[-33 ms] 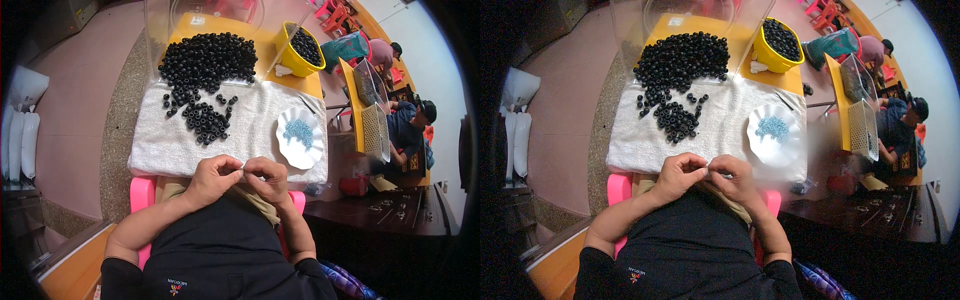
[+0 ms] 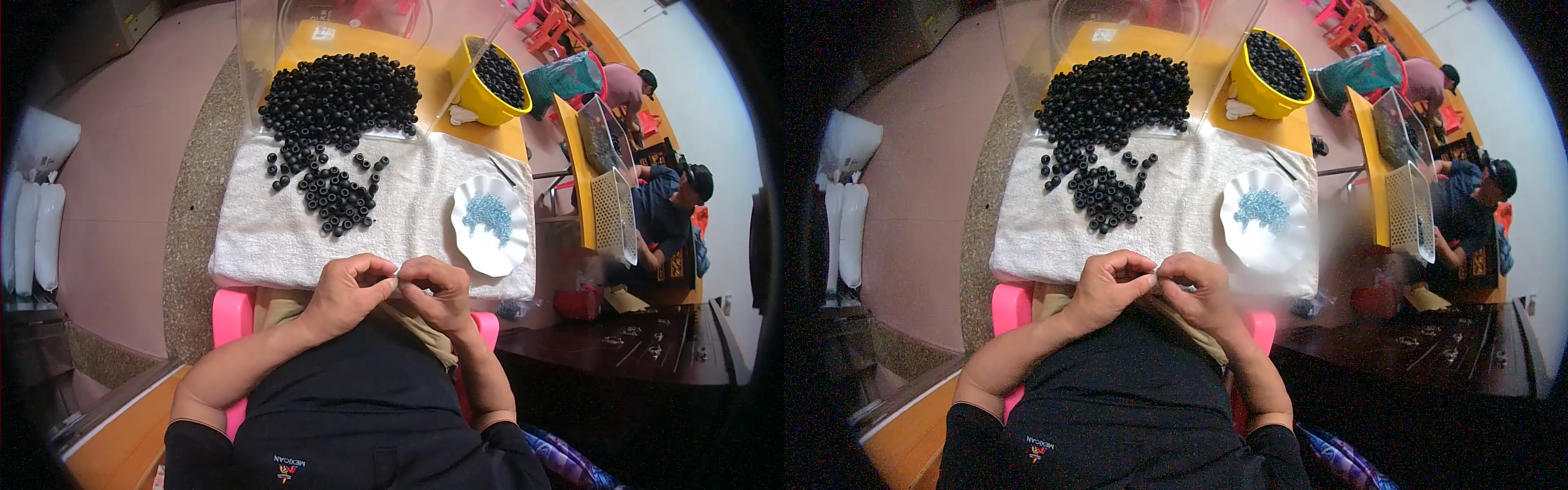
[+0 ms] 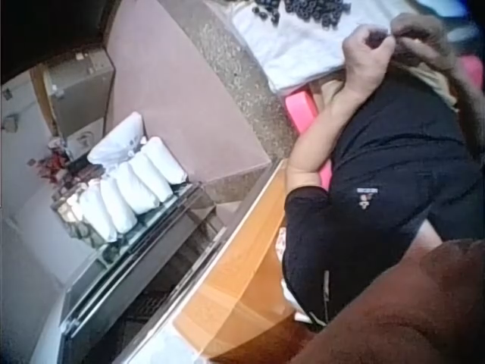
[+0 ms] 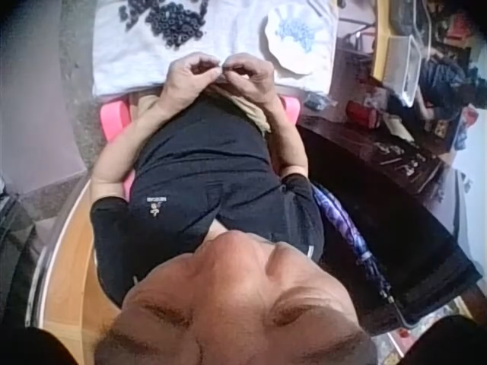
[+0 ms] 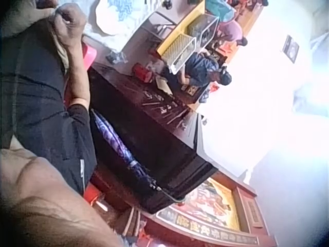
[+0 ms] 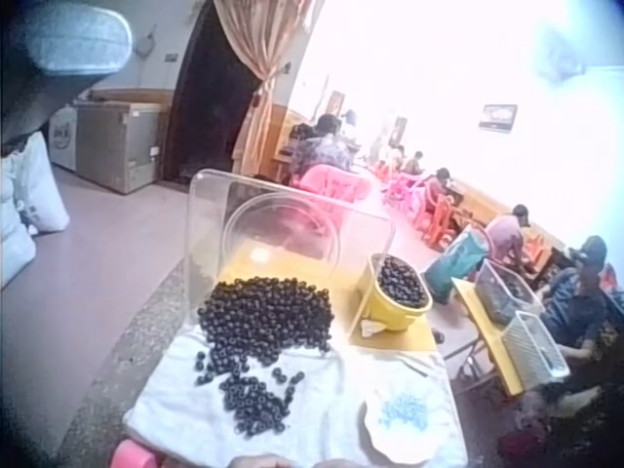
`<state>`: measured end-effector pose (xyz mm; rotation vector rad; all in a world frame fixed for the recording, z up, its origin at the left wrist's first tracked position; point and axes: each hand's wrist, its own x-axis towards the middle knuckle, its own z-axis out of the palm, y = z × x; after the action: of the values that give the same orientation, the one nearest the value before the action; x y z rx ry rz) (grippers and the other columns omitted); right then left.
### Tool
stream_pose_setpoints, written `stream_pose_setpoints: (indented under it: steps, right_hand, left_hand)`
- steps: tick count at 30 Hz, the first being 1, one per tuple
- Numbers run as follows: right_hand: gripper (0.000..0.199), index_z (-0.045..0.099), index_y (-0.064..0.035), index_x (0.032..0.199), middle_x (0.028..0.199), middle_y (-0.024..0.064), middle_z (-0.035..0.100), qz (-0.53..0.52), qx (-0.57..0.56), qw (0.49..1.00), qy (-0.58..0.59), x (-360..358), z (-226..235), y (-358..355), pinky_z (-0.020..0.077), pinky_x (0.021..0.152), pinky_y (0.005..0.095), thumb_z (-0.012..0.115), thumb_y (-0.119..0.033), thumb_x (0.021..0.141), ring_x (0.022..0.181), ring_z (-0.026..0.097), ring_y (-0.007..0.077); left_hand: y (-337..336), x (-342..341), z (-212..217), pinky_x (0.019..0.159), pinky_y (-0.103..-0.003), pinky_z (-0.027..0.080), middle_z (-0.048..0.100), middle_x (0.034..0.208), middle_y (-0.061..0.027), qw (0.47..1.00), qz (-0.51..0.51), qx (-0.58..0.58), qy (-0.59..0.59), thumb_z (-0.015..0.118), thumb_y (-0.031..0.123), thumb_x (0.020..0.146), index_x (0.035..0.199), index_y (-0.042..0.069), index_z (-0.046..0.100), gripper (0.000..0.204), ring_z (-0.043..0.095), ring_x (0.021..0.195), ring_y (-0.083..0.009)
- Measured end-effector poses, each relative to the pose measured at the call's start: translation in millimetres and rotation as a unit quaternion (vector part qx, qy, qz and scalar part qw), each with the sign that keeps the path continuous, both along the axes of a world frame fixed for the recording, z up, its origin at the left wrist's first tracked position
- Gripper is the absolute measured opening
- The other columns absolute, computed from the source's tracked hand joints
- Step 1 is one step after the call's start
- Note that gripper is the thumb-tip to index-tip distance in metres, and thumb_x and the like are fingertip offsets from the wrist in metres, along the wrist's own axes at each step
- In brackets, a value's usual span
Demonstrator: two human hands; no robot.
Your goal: The recorder manually assembles small blue beads into black component rings.
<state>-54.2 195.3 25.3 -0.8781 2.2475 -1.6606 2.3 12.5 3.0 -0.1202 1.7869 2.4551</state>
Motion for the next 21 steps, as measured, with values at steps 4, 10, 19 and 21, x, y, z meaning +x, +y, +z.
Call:
stream_pose_setpoints:
  steps: [4, 10, 19, 21]
  right_hand:
    - [0.012, 0.067, 0.0051, 0.090, 0.093, 0.0112, 0.067, 0.009, -0.042, 0.996, -0.075, -2.1, -7.9, 4.6, 0.0498, 0.075, 0.0249, 0.065, 0.009, 0.079, 0.085, 0.063, 0.0136]
    - [0.011, 0.067, 0.0052, 0.089, 0.094, 0.0110, 0.066, -0.001, -0.081, 0.985, -0.155, -0.6, -11.0, 6.2, 0.0486, 0.079, 0.0256, 0.065, 0.009, 0.079, 0.087, 0.062, 0.0141]
    - [0.024, 0.060, -0.0059, 0.084, 0.084, 0.0117, 0.065, 0.007, 0.042, 0.963, 0.267, -1.8, -1.2, -8.3, 0.0522, 0.062, 0.0330, 0.074, 0.001, 0.066, 0.072, 0.064, 0.0286]
    - [0.022, 0.060, -0.0053, 0.083, 0.084, 0.0100, 0.064, -0.002, 0.047, 0.939, 0.341, 1.0, -0.3, -8.9, 0.0504, 0.058, 0.0327, 0.075, 0.001, 0.067, 0.069, 0.062, 0.0264]
  left_hand:
    - [-0.4, 1.4, -0.6, 0.075, -0.023, 0.053, 0.069, 0.091, -0.0039, 0.998, -0.013, -0.056, 0.010, 0.067, 0.004, 0.087, 0.101, -0.002, 0.066, 0.015, 0.063, 0.082, -0.0079]
    - [0.0, 2.7, 1.7, 0.074, -0.022, 0.052, 0.068, 0.089, -0.0022, 0.995, -0.023, -0.090, 0.023, 0.068, 0.005, 0.087, 0.099, -0.002, 0.067, 0.014, 0.062, 0.081, -0.0068]
    - [-3.5, -0.1, -6.2, 0.070, -0.022, 0.051, 0.067, 0.087, -0.0014, 0.996, -0.034, -0.085, 0.020, 0.067, 0.004, 0.088, 0.098, -0.001, 0.066, 0.011, 0.061, 0.079, -0.0061]
    - [-3.9, -0.7, -4.9, 0.070, -0.023, 0.051, 0.067, 0.086, -0.0020, 0.999, -0.037, -0.034, 0.000, 0.067, 0.004, 0.088, 0.099, -0.002, 0.065, 0.012, 0.061, 0.078, -0.0068]
